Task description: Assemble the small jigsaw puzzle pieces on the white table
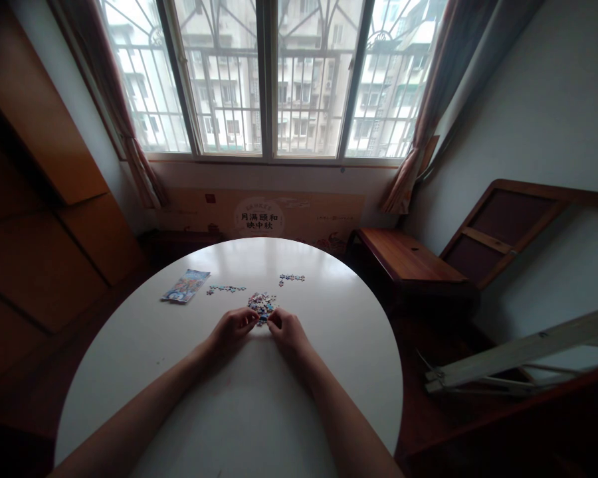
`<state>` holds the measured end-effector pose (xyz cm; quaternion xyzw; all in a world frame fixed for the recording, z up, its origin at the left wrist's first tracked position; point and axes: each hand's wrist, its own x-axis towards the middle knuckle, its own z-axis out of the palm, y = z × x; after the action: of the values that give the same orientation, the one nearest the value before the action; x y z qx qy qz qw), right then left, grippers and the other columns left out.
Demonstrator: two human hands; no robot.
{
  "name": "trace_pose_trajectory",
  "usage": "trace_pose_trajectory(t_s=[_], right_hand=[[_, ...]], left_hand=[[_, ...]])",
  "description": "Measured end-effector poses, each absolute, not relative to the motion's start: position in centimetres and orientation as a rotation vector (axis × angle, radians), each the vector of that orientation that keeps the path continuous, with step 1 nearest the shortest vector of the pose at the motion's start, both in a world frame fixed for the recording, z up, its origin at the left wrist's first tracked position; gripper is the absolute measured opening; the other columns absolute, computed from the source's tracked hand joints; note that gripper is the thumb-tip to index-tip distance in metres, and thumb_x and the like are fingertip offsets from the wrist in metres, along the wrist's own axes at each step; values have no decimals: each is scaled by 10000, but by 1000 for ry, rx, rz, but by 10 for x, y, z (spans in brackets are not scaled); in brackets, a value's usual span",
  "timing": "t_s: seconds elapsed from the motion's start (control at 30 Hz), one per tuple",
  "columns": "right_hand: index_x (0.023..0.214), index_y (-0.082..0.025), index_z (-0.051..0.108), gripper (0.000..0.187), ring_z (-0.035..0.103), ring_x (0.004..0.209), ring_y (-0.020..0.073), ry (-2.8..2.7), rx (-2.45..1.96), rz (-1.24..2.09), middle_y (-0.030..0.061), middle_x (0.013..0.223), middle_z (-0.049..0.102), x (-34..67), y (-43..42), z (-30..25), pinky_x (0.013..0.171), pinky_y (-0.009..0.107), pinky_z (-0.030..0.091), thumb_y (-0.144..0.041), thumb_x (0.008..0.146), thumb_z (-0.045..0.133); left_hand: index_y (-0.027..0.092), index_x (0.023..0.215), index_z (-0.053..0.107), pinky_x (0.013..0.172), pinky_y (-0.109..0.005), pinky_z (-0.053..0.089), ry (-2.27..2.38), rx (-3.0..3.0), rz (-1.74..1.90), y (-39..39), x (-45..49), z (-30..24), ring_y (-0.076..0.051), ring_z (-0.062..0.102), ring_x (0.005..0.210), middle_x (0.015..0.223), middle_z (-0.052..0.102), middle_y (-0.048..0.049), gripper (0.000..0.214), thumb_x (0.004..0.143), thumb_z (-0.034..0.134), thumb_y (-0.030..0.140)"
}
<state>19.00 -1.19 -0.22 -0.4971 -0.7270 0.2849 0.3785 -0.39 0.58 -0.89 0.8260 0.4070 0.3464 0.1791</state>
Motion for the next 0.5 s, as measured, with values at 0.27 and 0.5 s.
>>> trace_pose_trajectory(t_s=[0.27,0.5], right_hand=[[747,-146,618,112,529,627,134,-1886,-1284,701,13,665,614,190,-12,-3,604,229,401,-235,762,551],[745,-152,605,111,523,608,128,-1884,-1268,693,7,653,606,190,-11,-5,595,226,393,-243,776,550]], left_hand=[[160,867,676,568,-187,429,1169,2327,981,7,-4,-11,-101,558,583,694,646,-19,172,837,540,261],[170,911,677,589,-199,435,1199,2331,995,7,-4,-10,-105,562,593,721,659,-22,180,839,537,257]])
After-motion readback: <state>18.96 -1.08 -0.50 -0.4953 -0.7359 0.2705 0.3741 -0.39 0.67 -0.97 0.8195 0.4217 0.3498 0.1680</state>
